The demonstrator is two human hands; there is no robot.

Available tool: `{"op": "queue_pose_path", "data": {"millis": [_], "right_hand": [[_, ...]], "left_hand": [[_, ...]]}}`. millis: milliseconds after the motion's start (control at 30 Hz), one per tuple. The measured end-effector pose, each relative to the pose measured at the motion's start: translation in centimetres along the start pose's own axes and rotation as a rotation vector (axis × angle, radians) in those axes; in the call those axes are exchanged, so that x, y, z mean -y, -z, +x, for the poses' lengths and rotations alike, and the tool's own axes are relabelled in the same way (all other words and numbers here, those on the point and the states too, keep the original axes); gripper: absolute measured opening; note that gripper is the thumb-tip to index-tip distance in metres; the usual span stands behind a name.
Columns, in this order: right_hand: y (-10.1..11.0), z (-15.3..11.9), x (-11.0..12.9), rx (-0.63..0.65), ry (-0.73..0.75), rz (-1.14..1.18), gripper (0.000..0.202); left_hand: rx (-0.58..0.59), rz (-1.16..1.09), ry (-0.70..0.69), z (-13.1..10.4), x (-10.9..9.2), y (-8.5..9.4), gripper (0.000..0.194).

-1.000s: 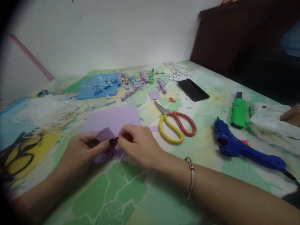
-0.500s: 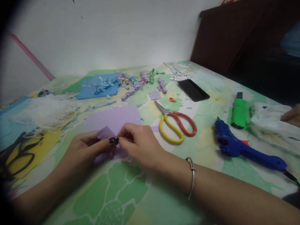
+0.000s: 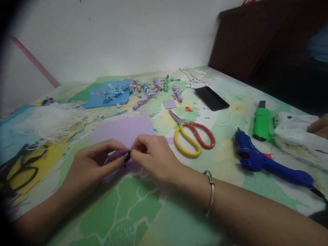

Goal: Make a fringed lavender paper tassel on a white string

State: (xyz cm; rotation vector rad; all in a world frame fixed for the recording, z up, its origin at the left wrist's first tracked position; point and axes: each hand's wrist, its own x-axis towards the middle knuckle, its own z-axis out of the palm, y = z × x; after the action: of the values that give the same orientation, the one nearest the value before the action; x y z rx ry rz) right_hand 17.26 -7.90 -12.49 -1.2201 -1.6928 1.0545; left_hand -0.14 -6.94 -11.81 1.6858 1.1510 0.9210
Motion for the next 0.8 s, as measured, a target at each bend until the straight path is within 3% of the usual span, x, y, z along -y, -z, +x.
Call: {"op": "queue_pose_path", "data": {"millis": [133,267,567,800], "right_hand": [[0.0,0.0,0.0,-0.009,-0.01,-0.021,0.009],[-0.1,0.0,-0.1,-0.037,0.022,-0.102,0.009],[-0.4,-0.3,-0.4,-0.114,0.153,-0.199,0.008],[-0.5,-0.2,-0.4,-0.117,0.144,-0.192,0.01]], "left_hand": [[0.029,0.058,0.008,0.0,0.2,0.0,0.004],[0.038,0.119,-0.068,-0.1,0.3,0.1,0.004],[-0.056,0.337,-0.405,-0.2,1.2,0.2,0.017],[-0.137,0.483,-0.578,-0.4,1.4,0.1,0.014]]}}
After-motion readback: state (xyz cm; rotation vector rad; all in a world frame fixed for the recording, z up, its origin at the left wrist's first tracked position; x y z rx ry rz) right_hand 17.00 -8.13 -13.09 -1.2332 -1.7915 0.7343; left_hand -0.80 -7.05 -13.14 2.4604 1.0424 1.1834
